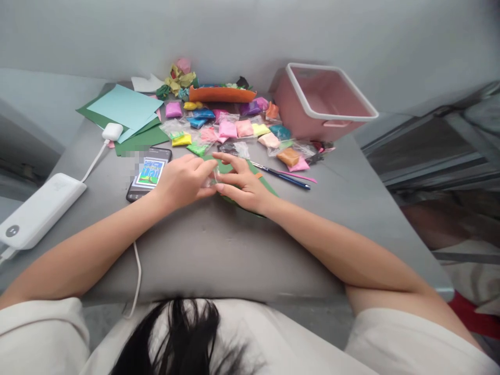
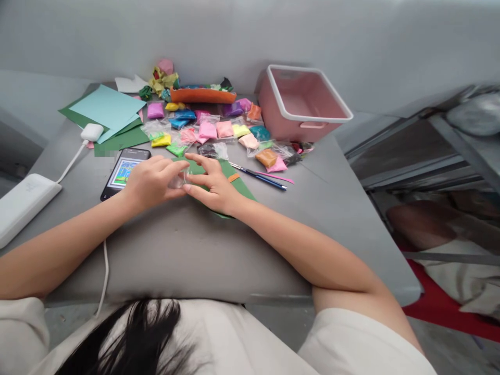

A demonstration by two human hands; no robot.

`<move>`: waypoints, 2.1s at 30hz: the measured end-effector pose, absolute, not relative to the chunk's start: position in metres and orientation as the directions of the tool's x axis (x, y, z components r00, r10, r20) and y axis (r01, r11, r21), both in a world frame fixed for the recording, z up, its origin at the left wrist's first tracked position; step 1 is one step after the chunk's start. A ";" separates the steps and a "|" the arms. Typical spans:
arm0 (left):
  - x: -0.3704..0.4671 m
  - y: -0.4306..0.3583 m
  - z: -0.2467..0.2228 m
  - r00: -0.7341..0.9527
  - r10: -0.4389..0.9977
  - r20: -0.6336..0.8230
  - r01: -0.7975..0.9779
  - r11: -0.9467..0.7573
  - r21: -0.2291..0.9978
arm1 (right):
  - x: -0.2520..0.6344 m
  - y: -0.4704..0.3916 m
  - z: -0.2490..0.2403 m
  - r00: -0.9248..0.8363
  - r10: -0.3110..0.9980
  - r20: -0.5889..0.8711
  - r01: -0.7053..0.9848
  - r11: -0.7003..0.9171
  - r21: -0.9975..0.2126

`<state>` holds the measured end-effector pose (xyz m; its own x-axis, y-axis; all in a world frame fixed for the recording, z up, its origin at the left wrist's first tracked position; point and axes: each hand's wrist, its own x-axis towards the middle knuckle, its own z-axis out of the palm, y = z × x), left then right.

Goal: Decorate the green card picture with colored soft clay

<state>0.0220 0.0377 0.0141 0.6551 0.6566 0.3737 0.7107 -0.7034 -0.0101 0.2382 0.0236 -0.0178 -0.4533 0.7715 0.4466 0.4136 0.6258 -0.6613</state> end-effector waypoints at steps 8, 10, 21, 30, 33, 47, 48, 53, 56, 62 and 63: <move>0.025 0.040 0.025 0.448 0.829 0.335 0.616 -0.558 0.556 | 0.231 0.022 -0.006 -0.195 0.910 0.367 0.216 0.404 -0.889; 0.026 0.039 0.032 0.411 0.867 0.280 0.524 -0.477 0.706 | 0.228 0.019 -0.002 -0.159 0.938 0.309 0.146 0.332 -0.932; 0.032 0.036 0.035 0.353 0.922 0.161 0.262 -0.262 0.929 | 0.228 0.022 -0.005 -0.116 0.990 0.082 -0.143 0.065 -0.988; 0.027 0.037 0.034 0.345 0.872 0.348 0.362 -0.466 0.807 | 0.230 0.025 -0.002 -0.065 0.995 0.079 -0.166 0.067 -0.984; 0.025 0.037 0.035 0.381 0.844 0.377 0.396 -0.517 0.759 | 0.230 0.024 -0.001 -0.058 0.994 0.091 -0.171 0.080 -0.982; 0.031 0.027 0.033 0.471 0.783 0.407 0.369 -0.594 0.715 | 0.227 0.014 0.003 -0.172 0.972 0.162 -0.037 0.158 -0.987; 0.031 0.027 0.033 0.481 0.772 0.415 0.376 -0.609 0.698 | 0.227 0.013 0.004 -0.193 0.967 0.167 -0.021 0.166 -0.986; 0.027 0.029 0.037 0.527 0.752 0.395 0.409 -0.632 0.658 | 0.229 0.014 0.013 -0.278 0.941 0.194 0.029 0.210 -0.977; 0.017 0.037 0.053 0.518 0.803 0.293 0.558 -0.578 0.595 | 0.236 0.027 0.013 -0.260 0.937 0.233 0.045 0.253 -0.967; -0.015 0.056 0.085 -0.115 0.983 -0.143 0.993 0.113 -0.021 | 0.287 0.111 -0.014 0.071 0.863 0.501 0.410 0.432 -0.803; -0.018 0.057 0.083 -0.127 0.971 -0.200 0.992 0.119 -0.051 | 0.298 0.124 -0.020 0.051 0.857 0.512 0.457 0.436 -0.775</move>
<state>-0.0184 0.0573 0.0829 -0.1270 0.9714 -0.2005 0.9916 0.1191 -0.0513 0.2977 0.1237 -0.0199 0.0508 0.8572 0.5124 0.4569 0.4363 -0.7752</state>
